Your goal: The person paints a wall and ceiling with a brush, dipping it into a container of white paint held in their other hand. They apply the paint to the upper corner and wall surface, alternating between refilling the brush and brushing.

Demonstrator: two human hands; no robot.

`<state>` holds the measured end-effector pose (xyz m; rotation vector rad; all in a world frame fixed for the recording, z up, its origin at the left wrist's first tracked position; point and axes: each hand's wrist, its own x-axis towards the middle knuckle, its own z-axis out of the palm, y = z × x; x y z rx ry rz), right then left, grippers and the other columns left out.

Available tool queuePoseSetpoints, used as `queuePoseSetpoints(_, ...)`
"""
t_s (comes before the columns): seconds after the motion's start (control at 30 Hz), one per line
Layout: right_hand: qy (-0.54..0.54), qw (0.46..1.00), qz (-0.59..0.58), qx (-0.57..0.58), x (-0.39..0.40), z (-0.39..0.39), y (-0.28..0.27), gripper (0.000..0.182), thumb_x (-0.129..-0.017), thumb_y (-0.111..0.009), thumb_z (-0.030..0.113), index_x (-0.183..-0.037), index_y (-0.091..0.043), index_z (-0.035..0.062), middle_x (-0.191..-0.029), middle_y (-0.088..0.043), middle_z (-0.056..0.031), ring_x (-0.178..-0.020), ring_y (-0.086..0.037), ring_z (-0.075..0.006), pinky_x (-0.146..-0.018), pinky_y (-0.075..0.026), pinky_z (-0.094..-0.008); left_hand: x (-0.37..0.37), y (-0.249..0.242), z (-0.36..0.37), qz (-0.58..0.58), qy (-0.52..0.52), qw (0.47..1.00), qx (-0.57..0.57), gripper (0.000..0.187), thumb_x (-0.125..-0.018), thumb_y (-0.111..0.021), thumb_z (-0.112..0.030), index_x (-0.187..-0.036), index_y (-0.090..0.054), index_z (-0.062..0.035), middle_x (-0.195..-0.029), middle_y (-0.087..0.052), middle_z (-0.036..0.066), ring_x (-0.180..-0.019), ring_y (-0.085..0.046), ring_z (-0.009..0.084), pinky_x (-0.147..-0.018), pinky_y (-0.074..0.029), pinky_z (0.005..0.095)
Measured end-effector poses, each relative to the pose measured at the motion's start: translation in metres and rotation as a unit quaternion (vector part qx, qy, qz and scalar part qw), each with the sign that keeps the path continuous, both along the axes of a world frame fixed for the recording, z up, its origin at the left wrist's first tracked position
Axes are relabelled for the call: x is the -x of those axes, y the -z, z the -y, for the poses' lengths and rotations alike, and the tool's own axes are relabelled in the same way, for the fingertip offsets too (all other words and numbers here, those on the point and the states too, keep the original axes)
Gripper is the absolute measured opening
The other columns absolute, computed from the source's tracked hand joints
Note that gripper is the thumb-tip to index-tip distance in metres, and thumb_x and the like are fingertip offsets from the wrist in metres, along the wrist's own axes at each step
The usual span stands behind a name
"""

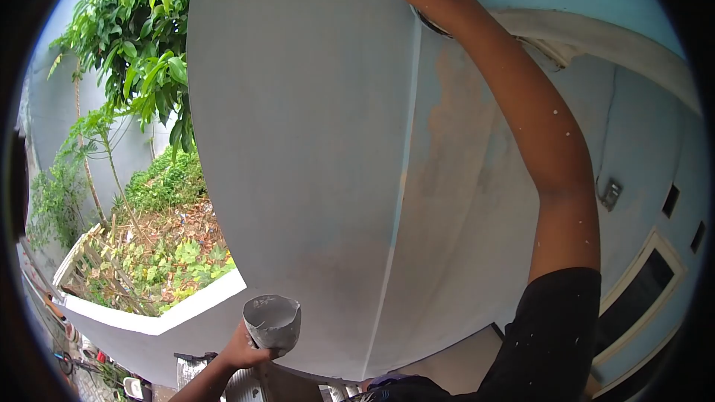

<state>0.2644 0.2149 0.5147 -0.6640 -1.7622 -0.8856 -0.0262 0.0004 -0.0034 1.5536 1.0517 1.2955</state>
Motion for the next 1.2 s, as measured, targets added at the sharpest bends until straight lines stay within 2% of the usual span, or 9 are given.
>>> queuePoseSetpoints(0.13,0.022,0.995,0.044,-0.081,0.011,-0.045,0.047,0.028,-0.100,-0.064,0.016,-0.126,-0.064,0.0066,-0.082,-0.071,-0.0182,-0.073,-0.071,-0.0360,-0.067,-0.055,-0.0503,0.003,-0.001,0.000,-0.011,0.001,1.000,0.016,0.096,-0.068,-0.088,-0.017,-0.149,-0.038,-0.0022,-0.139,-0.056,0.014,-0.131,-0.055,0.0238,-0.111,-0.044,0.0408)
queuePoseSetpoints(0.43,0.143,0.905,0.296,0.272,-0.001,0.022,0.232,0.028,-0.096,-0.062,0.009,-0.124,-0.065,0.0086,-0.076,-0.071,-0.0172,-0.072,-0.072,-0.0366,-0.065,-0.056,-0.0505,-0.001,-0.012,0.003,-0.014,0.005,1.000,0.019,0.095,-0.070,-0.091,-0.020,-0.147,-0.037,-0.0022,-0.136,-0.057,0.015,-0.128,-0.056,0.0232,-0.110,-0.046,0.0407)
queuePoseSetpoints(0.5,0.091,0.785,0.417,0.449,-0.006,0.015,0.239,0.021,-0.093,-0.067,0.013,-0.113,-0.071,0.0090,-0.082,-0.072,-0.0176,-0.079,-0.072,-0.0367,-0.072,-0.056,-0.0500,-0.004,-0.012,0.006,0.002,0.001,1.000,0.023,0.095,-0.071,-0.092,-0.021,-0.147,-0.037,-0.0019,-0.135,-0.057,0.015,-0.128,-0.056,0.0229,-0.110,-0.045,0.0409)
queuePoseSetpoints(0.73,-0.030,0.956,0.261,0.128,0.045,-0.001,0.050,0.016,-0.091,-0.073,0.022,-0.099,-0.073,0.0078,-0.091,-0.071,-0.0191,-0.086,-0.068,-0.0376,-0.080,-0.053,-0.0458,-0.002,-0.013,0.004,-0.031,-0.007,0.999,-0.007,0.096,-0.071,-0.091,-0.020,-0.147,-0.037,-0.0015,-0.135,-0.057,0.015,-0.127,-0.056,0.0230,-0.110,-0.045,0.0399)
queuePoseSetpoints(0.83,-0.037,0.998,0.037,0.018,0.063,0.047,-0.008,0.026,-0.093,-0.067,0.013,-0.115,-0.070,-0.0004,-0.092,-0.074,-0.0245,-0.083,-0.072,-0.0417,-0.076,-0.057,-0.0484,-0.002,-0.010,0.005,-0.041,0.006,0.999,0.013,0.095,-0.071,-0.091,-0.020,-0.147,-0.037,-0.0015,-0.136,-0.057,0.015,-0.127,-0.056,0.0231,-0.110,-0.045,0.0396)
queuePoseSetpoints(0.9,-0.011,0.997,0.051,-0.054,0.064,0.039,-0.020,0.025,-0.093,-0.066,0.011,-0.116,-0.070,0.0001,-0.091,-0.073,-0.0242,-0.083,-0.072,-0.0414,-0.075,-0.057,-0.0486,-0.001,-0.008,0.002,-0.033,0.008,0.999,-0.002,0.095,-0.071,-0.091,-0.021,-0.147,-0.037,-0.0014,-0.135,-0.057,0.015,-0.127,-0.056,0.0234,-0.110,-0.045,0.0398)
queuePoseSetpoints(0.97,0.009,0.989,0.070,-0.133,0.069,0.026,-0.015,0.025,-0.093,-0.064,0.009,-0.116,-0.069,0.0007,-0.090,-0.073,-0.0239,-0.082,-0.072,-0.0412,-0.074,-0.057,-0.0488,-0.003,-0.012,0.003,-0.018,0.014,1.000,-0.002,0.096,-0.071,-0.091,-0.021,-0.147,-0.037,-0.0012,-0.135,-0.057,0.015,-0.127,-0.056,0.0234,-0.110,-0.045,0.0397)
queuePoseSetpoints(1.03,0.036,0.988,0.145,-0.049,0.071,0.000,0.034,0.023,-0.099,-0.065,0.018,-0.120,-0.065,0.0114,-0.084,-0.071,-0.0204,-0.078,-0.069,-0.0402,-0.071,-0.055,-0.0508,-0.004,-0.010,0.005,-0.001,0.020,1.000,0.004,0.096,-0.071,-0.091,-0.021,-0.147,-0.037,-0.0011,-0.135,-0.057,0.015,-0.126,-0.056,0.0235,-0.110,-0.045,0.0396)
queuePoseSetpoints(1.2,0.131,0.940,0.291,0.124,0.050,0.038,0.126,0.027,-0.094,-0.062,0.003,-0.120,-0.064,0.0080,-0.077,-0.069,-0.0185,-0.071,-0.071,-0.0374,-0.064,-0.057,-0.0485,-0.003,-0.008,0.004,-0.026,0.011,1.000,0.010,0.096,-0.071,-0.092,-0.022,-0.147,-0.036,-0.0011,-0.134,-0.057,0.015,-0.126,-0.056,0.0233,-0.110,-0.045,0.0392)
